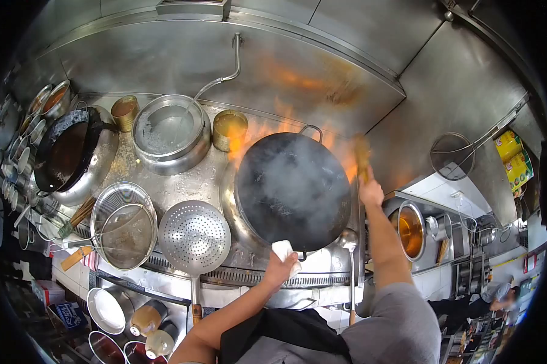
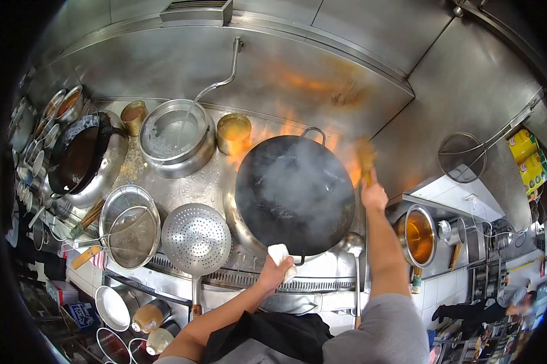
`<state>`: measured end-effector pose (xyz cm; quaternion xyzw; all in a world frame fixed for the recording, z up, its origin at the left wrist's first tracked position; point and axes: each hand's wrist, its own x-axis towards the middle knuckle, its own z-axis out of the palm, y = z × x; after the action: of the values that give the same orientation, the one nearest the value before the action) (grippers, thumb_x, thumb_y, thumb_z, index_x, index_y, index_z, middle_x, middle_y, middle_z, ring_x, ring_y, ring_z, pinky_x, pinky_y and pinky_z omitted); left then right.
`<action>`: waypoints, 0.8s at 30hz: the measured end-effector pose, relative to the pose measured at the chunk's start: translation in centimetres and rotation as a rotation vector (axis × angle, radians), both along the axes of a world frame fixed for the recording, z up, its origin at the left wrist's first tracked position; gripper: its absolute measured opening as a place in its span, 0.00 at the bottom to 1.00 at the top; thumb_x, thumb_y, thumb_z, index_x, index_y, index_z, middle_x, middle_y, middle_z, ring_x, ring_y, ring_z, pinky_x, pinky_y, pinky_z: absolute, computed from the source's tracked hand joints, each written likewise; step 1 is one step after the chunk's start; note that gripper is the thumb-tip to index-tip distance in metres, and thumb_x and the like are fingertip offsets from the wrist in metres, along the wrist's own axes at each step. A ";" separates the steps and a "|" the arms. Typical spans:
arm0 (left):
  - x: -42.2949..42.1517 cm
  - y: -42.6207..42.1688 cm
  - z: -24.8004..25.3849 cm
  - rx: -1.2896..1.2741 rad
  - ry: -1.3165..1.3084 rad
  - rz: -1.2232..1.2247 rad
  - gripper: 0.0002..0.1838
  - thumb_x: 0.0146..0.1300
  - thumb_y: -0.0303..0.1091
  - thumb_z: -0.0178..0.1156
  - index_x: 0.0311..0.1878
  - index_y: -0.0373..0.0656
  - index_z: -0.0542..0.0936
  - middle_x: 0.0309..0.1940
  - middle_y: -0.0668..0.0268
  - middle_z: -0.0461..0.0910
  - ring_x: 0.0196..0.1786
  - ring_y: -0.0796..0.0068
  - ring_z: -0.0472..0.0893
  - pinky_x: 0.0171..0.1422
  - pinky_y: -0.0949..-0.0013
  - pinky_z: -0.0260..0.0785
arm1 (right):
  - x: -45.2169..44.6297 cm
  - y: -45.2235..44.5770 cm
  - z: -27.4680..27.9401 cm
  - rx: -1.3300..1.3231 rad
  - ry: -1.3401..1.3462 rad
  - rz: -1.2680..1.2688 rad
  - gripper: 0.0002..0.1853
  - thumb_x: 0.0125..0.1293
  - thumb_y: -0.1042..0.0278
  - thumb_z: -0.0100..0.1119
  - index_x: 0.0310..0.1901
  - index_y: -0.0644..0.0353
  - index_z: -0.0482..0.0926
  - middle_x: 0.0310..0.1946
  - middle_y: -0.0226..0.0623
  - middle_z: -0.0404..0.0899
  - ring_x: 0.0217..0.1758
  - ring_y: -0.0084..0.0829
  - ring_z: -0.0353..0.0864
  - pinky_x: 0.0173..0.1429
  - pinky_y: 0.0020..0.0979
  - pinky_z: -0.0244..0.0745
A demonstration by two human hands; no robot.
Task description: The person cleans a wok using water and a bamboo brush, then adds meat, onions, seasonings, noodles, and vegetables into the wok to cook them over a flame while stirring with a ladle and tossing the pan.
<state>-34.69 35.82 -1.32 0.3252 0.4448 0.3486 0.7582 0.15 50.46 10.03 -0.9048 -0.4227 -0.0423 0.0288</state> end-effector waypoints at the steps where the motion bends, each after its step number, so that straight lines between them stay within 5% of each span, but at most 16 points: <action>1: 0.0 0.0 -0.5 -0.008 0.013 -0.023 0.26 0.70 0.37 0.63 0.63 0.35 0.65 0.50 0.61 0.76 0.52 0.73 0.77 0.56 0.67 0.72 | -1.7 1.3 -1.1 0.371 0.081 -0.121 0.32 0.70 0.32 0.44 0.66 0.44 0.73 0.41 0.57 0.85 0.46 0.56 0.85 0.51 0.50 0.79; 3: -0.6 0.1 0.0 0.001 -0.004 -0.040 0.25 0.70 0.37 0.63 0.62 0.35 0.66 0.50 0.61 0.76 0.51 0.73 0.77 0.56 0.67 0.73 | -7.3 3.9 -4.6 0.352 0.248 -0.214 0.30 0.73 0.36 0.43 0.64 0.48 0.76 0.41 0.52 0.86 0.49 0.55 0.84 0.53 0.49 0.79; 6: -1.1 0.6 -0.9 0.012 -0.009 -0.088 0.26 0.69 0.37 0.64 0.62 0.35 0.66 0.50 0.59 0.77 0.52 0.71 0.77 0.56 0.65 0.73 | -16.4 5.3 -15.3 0.004 0.434 0.215 0.32 0.73 0.36 0.42 0.68 0.50 0.71 0.54 0.58 0.80 0.56 0.57 0.80 0.60 0.51 0.75; 8: -1.0 0.6 -0.7 0.027 -0.032 -0.089 0.28 0.68 0.37 0.65 0.64 0.33 0.65 0.51 0.56 0.77 0.54 0.68 0.78 0.59 0.63 0.72 | -22.8 0.9 -12.6 0.245 0.902 0.423 0.32 0.72 0.37 0.46 0.69 0.49 0.69 0.55 0.55 0.80 0.57 0.56 0.80 0.62 0.50 0.73; 9: -0.8 0.4 -1.3 0.027 -0.031 -0.093 0.28 0.68 0.37 0.65 0.64 0.33 0.65 0.51 0.56 0.77 0.54 0.68 0.78 0.59 0.63 0.72 | -22.0 -0.5 -13.8 0.292 0.736 0.772 0.32 0.72 0.38 0.47 0.70 0.49 0.69 0.55 0.54 0.81 0.55 0.55 0.81 0.62 0.49 0.74; 11: 0.1 -0.2 -2.6 0.066 0.044 -0.023 0.28 0.68 0.38 0.64 0.64 0.33 0.65 0.52 0.56 0.76 0.54 0.67 0.77 0.60 0.64 0.71 | -16.9 -3.5 -4.0 -0.410 0.456 0.617 0.32 0.71 0.37 0.48 0.69 0.48 0.70 0.55 0.50 0.82 0.55 0.52 0.83 0.60 0.47 0.76; 13: 0.5 -0.3 -2.2 0.109 0.045 0.027 0.24 0.69 0.37 0.63 0.61 0.35 0.67 0.48 0.60 0.76 0.51 0.71 0.77 0.56 0.66 0.72 | -2.1 0.2 -4.8 -0.600 0.048 0.225 0.32 0.70 0.35 0.48 0.73 0.34 0.64 0.51 0.46 0.84 0.55 0.47 0.84 0.57 0.47 0.77; 15: 0.2 -0.5 -2.3 0.134 0.063 0.073 0.20 0.70 0.36 0.63 0.58 0.36 0.69 0.45 0.64 0.76 0.47 0.76 0.76 0.53 0.69 0.72 | -0.9 -0.1 2.0 -0.038 -0.003 0.091 0.31 0.71 0.36 0.47 0.71 0.41 0.67 0.41 0.51 0.85 0.47 0.50 0.86 0.49 0.50 0.80; 16: 0.2 -0.4 -2.3 0.117 0.049 0.072 0.20 0.70 0.36 0.63 0.58 0.36 0.69 0.44 0.64 0.76 0.46 0.76 0.76 0.52 0.69 0.72 | -1.2 0.1 1.4 -0.047 0.002 0.086 0.31 0.71 0.36 0.47 0.71 0.41 0.67 0.41 0.51 0.85 0.47 0.50 0.86 0.49 0.50 0.80; 18: 0.0 0.0 -1.3 0.091 -0.040 0.046 0.18 0.70 0.36 0.62 0.56 0.37 0.71 0.43 0.65 0.76 0.44 0.77 0.76 0.49 0.69 0.73 | -3.6 1.5 -1.2 0.440 0.064 -0.074 0.31 0.72 0.37 0.44 0.72 0.42 0.66 0.39 0.51 0.85 0.43 0.53 0.86 0.47 0.52 0.80; 21: -0.1 0.0 -1.8 0.059 0.027 0.042 0.17 0.71 0.36 0.62 0.55 0.37 0.71 0.42 0.66 0.76 0.43 0.76 0.77 0.48 0.69 0.73 | -10.3 2.3 -9.9 -0.125 0.327 0.015 0.32 0.73 0.34 0.39 0.70 0.43 0.69 0.51 0.58 0.82 0.56 0.55 0.81 0.59 0.50 0.76; 23: -0.3 0.0 -1.9 0.061 0.036 0.038 0.17 0.71 0.36 0.62 0.56 0.38 0.71 0.43 0.66 0.77 0.43 0.76 0.76 0.48 0.69 0.73 | -17.0 -0.9 -14.8 0.042 0.520 0.428 0.30 0.73 0.39 0.44 0.69 0.45 0.71 0.61 0.51 0.77 0.63 0.54 0.77 0.66 0.46 0.71; 24: -0.4 -0.1 -2.0 0.063 0.039 0.039 0.17 0.71 0.36 0.61 0.56 0.38 0.71 0.43 0.66 0.77 0.43 0.76 0.76 0.48 0.69 0.73 | -18.9 -2.8 -12.5 -0.029 0.660 0.529 0.29 0.73 0.40 0.46 0.69 0.45 0.71 0.61 0.49 0.78 0.62 0.52 0.78 0.65 0.44 0.72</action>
<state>-35.05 35.73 -3.31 0.3468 0.4548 0.3705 0.7319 -18.75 47.64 -2.45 -0.7304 -0.6091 0.2646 0.1597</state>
